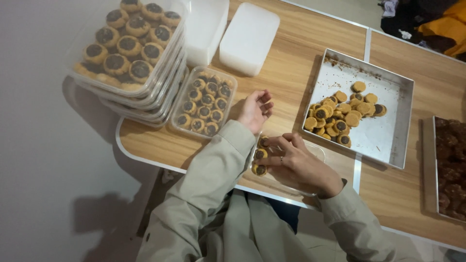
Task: Arranging cookies from a metal tray into a plastic container.
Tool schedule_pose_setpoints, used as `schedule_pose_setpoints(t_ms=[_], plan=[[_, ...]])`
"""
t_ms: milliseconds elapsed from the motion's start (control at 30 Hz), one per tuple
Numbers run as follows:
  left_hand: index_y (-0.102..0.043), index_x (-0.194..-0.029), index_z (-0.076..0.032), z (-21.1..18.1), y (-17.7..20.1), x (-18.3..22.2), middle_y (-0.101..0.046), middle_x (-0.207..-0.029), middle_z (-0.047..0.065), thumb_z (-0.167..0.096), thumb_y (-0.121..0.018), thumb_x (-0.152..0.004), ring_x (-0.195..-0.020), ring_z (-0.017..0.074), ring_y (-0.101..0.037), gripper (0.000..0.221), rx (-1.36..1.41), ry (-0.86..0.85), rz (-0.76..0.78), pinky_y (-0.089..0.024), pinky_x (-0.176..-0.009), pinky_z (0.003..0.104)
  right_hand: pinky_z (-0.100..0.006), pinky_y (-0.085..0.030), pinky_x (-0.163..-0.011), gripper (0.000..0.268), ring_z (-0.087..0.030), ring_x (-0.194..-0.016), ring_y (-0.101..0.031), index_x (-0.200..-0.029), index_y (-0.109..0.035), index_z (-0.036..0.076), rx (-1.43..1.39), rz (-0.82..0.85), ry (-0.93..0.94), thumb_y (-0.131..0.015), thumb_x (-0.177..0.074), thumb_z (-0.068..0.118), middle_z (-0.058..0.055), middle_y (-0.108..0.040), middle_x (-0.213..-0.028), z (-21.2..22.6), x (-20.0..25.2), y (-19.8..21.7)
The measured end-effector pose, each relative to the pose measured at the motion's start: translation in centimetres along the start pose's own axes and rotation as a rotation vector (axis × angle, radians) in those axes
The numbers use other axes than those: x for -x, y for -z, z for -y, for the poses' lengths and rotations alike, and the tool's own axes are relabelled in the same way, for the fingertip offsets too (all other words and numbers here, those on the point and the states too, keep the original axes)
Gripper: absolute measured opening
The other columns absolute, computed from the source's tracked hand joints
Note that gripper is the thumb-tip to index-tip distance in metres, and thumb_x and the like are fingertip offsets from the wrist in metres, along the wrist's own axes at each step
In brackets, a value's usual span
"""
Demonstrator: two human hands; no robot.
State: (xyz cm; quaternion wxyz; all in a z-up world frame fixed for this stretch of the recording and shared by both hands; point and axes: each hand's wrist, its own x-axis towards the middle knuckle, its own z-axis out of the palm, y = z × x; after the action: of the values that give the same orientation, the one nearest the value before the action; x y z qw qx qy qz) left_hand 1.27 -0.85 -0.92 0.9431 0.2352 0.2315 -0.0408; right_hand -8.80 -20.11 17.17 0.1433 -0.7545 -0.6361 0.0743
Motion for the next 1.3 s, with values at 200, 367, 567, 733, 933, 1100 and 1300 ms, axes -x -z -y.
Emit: schedule_pose_setpoints(t_ms=[200,367,567,733,933,1100,1300], plan=[[-0.065,-0.102,-0.026,0.8,-0.4,0.1,-0.072,-0.090,-0.006,-0.031,-0.061,-0.091,-0.077,0.0161,-0.070,0.012,-0.037,-0.027,0.003,-0.054,-0.070,0.030,-0.045,-0.036,-0.094,0.030,-0.032,-0.111,-0.042,-0.122,-0.073,0.032,0.007,0.017,-0.038,-0.070,-0.093,0.037,-0.008,-0.051,-0.132,0.5,-0.1,0.2],[-0.067,-0.102,-0.025,1.2,-0.4,0.0,-0.074,-0.090,-0.005,-0.031,-0.061,-0.092,-0.075,0.0164,-0.071,0.013,-0.052,-0.025,-0.002,-0.056,-0.069,0.030,-0.043,-0.035,-0.093,0.032,-0.030,-0.112,-0.041,-0.123,-0.071,0.031,0.051,0.001,-0.048,-0.069,-0.093,0.041,-0.006,-0.051,-0.132,0.5,-0.2,-0.3],[-0.066,-0.102,-0.025,1.3,-0.1,-0.5,-0.073,-0.091,-0.004,-0.030,-0.060,-0.092,-0.078,0.0175,-0.071,0.012,-0.030,-0.023,0.016,-0.056,-0.071,0.031,-0.044,-0.039,-0.094,0.038,-0.032,-0.112,-0.045,-0.123,-0.070,0.024,0.026,-0.049,-0.055,-0.075,-0.089,0.040,-0.007,-0.054,-0.129,0.5,-0.2,-0.3],[-0.066,-0.102,-0.026,1.2,0.4,-1.1,-0.073,-0.093,-0.005,-0.032,-0.061,-0.091,-0.080,0.0167,-0.071,0.013,-0.028,-0.010,0.026,-0.055,-0.072,0.031,-0.042,-0.041,-0.095,0.035,-0.030,-0.111,-0.053,-0.115,-0.067,0.020,0.005,-0.178,-0.067,-0.078,-0.088,0.039,-0.004,-0.058,-0.118,-0.6,0.3,-0.7],[-0.066,-0.101,-0.025,0.9,-0.3,0.3,-0.074,-0.091,-0.004,-0.031,-0.060,-0.092,-0.078,0.0174,-0.070,0.012,-0.024,-0.013,0.023,-0.055,-0.071,0.031,-0.036,-0.043,-0.097,0.031,-0.032,-0.115,-0.050,-0.106,-0.070,0.017,0.146,-0.286,-0.059,-0.079,-0.084,0.037,-0.002,-0.055,-0.124,-0.5,0.3,-0.3],[-0.067,-0.099,-0.025,1.5,0.0,-0.8,-0.074,-0.090,-0.004,-0.031,-0.059,-0.092,-0.077,0.0170,-0.071,0.012,-0.050,-0.031,0.010,-0.054,-0.071,0.032,-0.041,-0.046,-0.094,0.026,-0.032,-0.108,-0.054,-0.103,-0.071,0.016,0.113,-0.264,-0.069,-0.080,-0.087,0.034,-0.005,-0.057,-0.117,1.3,-0.8,1.4],[-0.067,-0.102,-0.025,1.6,0.1,-0.9,-0.074,-0.092,-0.004,-0.031,-0.060,-0.092,-0.080,0.0172,-0.071,0.013,-0.038,-0.008,0.028,-0.054,-0.071,0.031,-0.040,-0.046,-0.094,0.019,-0.033,-0.109,-0.055,-0.102,-0.070,0.018,0.139,-0.309,-0.061,-0.075,-0.090,0.031,-0.004,-0.058,-0.116,1.1,-0.6,1.2]])
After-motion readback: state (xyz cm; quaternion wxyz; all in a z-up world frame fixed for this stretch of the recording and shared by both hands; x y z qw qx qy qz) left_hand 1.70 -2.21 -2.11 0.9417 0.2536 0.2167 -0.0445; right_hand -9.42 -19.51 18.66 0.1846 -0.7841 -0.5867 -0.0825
